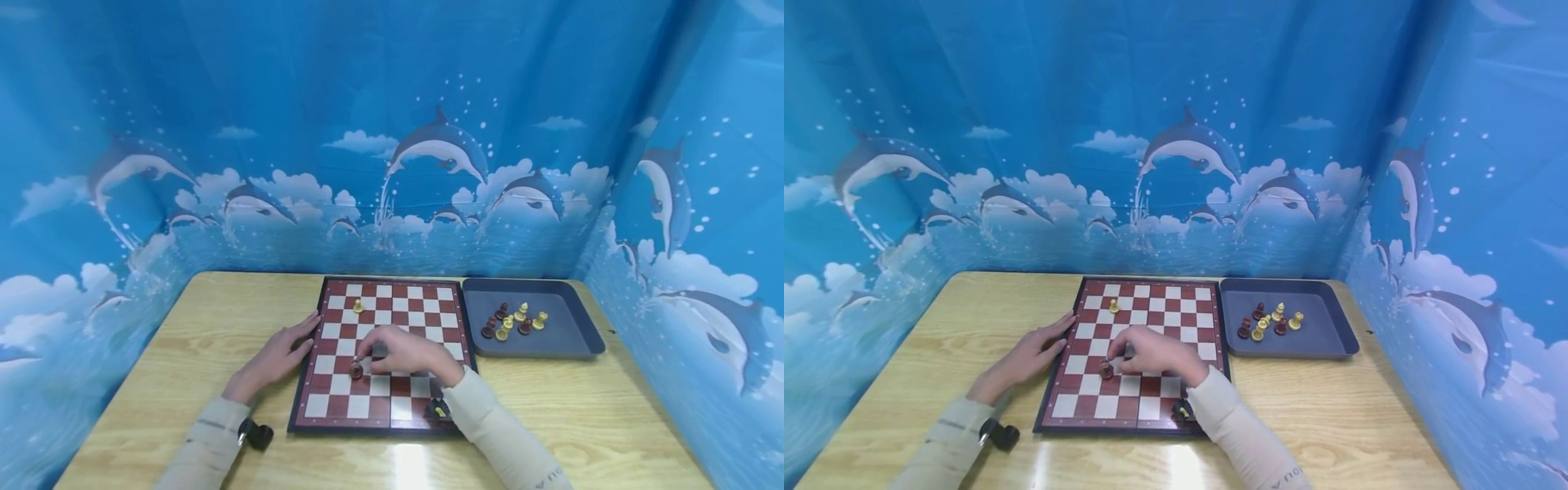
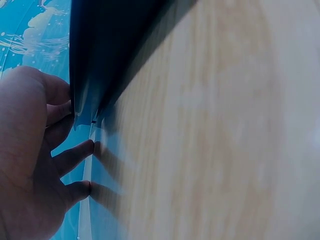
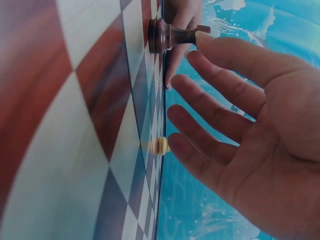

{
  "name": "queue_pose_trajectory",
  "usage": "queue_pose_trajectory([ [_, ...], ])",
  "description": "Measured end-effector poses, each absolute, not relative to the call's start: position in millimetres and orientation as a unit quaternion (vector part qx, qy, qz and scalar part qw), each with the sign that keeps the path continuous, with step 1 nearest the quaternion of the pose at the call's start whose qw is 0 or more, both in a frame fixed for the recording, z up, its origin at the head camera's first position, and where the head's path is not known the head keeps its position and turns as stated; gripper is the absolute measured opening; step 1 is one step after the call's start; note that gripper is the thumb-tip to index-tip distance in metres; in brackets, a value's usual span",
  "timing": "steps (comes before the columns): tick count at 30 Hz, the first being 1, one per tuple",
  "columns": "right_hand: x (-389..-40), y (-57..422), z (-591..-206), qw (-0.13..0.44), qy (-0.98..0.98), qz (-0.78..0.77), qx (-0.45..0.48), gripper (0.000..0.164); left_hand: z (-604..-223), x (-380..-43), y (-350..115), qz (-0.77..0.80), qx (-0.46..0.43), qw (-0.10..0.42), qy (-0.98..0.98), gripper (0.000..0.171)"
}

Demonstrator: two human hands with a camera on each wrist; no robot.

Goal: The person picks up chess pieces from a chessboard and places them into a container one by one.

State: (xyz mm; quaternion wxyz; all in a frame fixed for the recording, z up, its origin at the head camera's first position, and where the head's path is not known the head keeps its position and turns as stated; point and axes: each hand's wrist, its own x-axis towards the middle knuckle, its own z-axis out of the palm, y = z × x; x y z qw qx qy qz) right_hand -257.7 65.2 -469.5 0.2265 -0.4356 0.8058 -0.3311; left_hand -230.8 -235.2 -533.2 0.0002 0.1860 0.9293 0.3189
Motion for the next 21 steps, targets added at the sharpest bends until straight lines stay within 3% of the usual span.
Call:
queue_pose_trajectory([
  [10,-256,59,-470,0.23,0.802,-0.329,-0.442,0.016,-532,-231,-233,0.315,0.187,-0.002,0.93,0.053],
  [21,-253,48,-470,0.187,0.813,-0.285,-0.471,0.013,-533,-231,-233,0.317,0.187,-0.002,0.93,0.053],
])
